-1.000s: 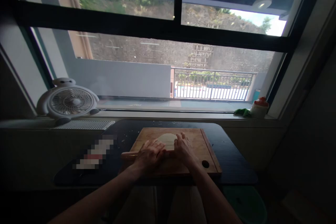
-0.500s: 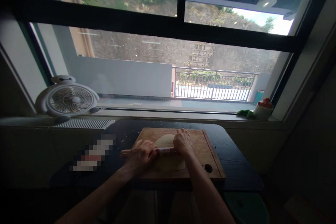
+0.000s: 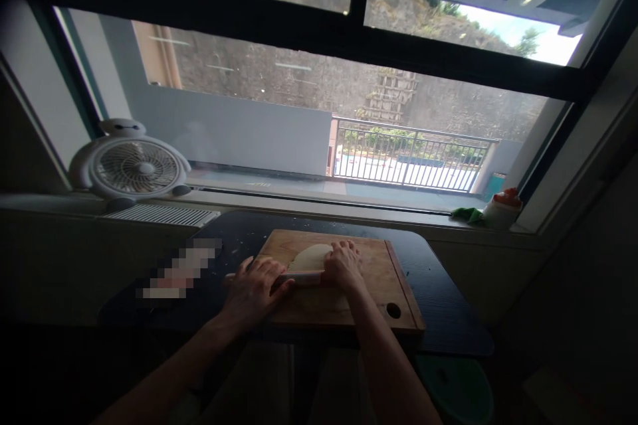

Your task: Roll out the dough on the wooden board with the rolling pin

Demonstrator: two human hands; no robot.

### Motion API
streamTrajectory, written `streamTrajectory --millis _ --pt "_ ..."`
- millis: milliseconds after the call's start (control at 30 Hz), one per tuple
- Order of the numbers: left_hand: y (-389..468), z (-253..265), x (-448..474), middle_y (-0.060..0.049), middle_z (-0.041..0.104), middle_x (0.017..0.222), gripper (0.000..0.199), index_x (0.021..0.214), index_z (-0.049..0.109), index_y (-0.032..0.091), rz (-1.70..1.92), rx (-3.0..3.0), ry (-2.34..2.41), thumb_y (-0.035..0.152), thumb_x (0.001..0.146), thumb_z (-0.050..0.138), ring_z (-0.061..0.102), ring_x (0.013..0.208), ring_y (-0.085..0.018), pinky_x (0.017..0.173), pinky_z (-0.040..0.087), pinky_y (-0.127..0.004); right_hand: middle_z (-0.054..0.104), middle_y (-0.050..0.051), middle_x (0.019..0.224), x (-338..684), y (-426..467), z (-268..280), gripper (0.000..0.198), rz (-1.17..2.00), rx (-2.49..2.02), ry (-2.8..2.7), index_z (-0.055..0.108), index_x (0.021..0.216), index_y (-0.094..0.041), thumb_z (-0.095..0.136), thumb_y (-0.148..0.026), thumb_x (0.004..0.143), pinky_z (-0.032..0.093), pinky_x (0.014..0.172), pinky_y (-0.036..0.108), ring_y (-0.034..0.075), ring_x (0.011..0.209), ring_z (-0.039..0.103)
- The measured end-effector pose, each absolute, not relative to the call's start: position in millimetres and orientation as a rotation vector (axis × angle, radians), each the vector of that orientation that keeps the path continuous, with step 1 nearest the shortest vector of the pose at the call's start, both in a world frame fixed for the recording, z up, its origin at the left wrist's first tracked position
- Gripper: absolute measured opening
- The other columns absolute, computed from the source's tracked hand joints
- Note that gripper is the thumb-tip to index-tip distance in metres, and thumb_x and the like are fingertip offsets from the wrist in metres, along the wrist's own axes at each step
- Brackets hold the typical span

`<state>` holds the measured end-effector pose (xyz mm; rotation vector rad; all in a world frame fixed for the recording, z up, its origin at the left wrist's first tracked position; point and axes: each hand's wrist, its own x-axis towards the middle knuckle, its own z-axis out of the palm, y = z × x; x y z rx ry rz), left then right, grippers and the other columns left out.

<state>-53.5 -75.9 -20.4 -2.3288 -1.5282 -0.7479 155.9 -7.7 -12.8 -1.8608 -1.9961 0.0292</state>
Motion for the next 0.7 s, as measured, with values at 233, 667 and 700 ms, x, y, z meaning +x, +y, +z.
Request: streamTrajectory --millis 233,667,700 --pt "-70.9 -28.4 -59.3 -0.007 0.061 0.106 0.031 0.103 0.058 0.023 -0.764 -2.245 -1.588 0.045 0.086 0.044 0.049 0.107 -0.026 0.102 0.021 -0.051 0.055 0.012 0.120 152.3 32.2 -10.1 0.041 0.077 -1.894 -1.993 0.053 0.121 -0.017 0.037 -0.022 0.085 0.031 0.093 0.035 0.024 0.114 0.044" --pt "-93.7 -21.0 -60.2 -0.003 0.064 0.101 0.031 0.101 0.062 0.026 -0.833 -2.314 -1.610 0.039 0.092 0.035 0.052 0.103 -0.022 0.104 0.020 -0.050 0.046 0.005 0.132 153.7 -59.3 -21.6 0.040 -0.059 -1.900 -1.988 0.050 0.124 -0.025 0.031 -0.032 0.090 0.021 0.102 0.037 0.022 0.125 0.033" --pt "-92.8 -20.6 -60.2 -0.003 0.064 0.100 0.032 0.100 0.062 0.026 -0.821 -2.307 -1.611 0.039 0.092 0.034 0.052 0.104 -0.022 0.104 0.020 -0.050 0.049 0.005 0.129 153.9 -52.0 -20.0 0.040 -0.028 -1.912 -2.000 0.051 0.123 -0.026 0.031 -0.032 0.089 0.023 0.101 0.037 0.022 0.122 0.036"
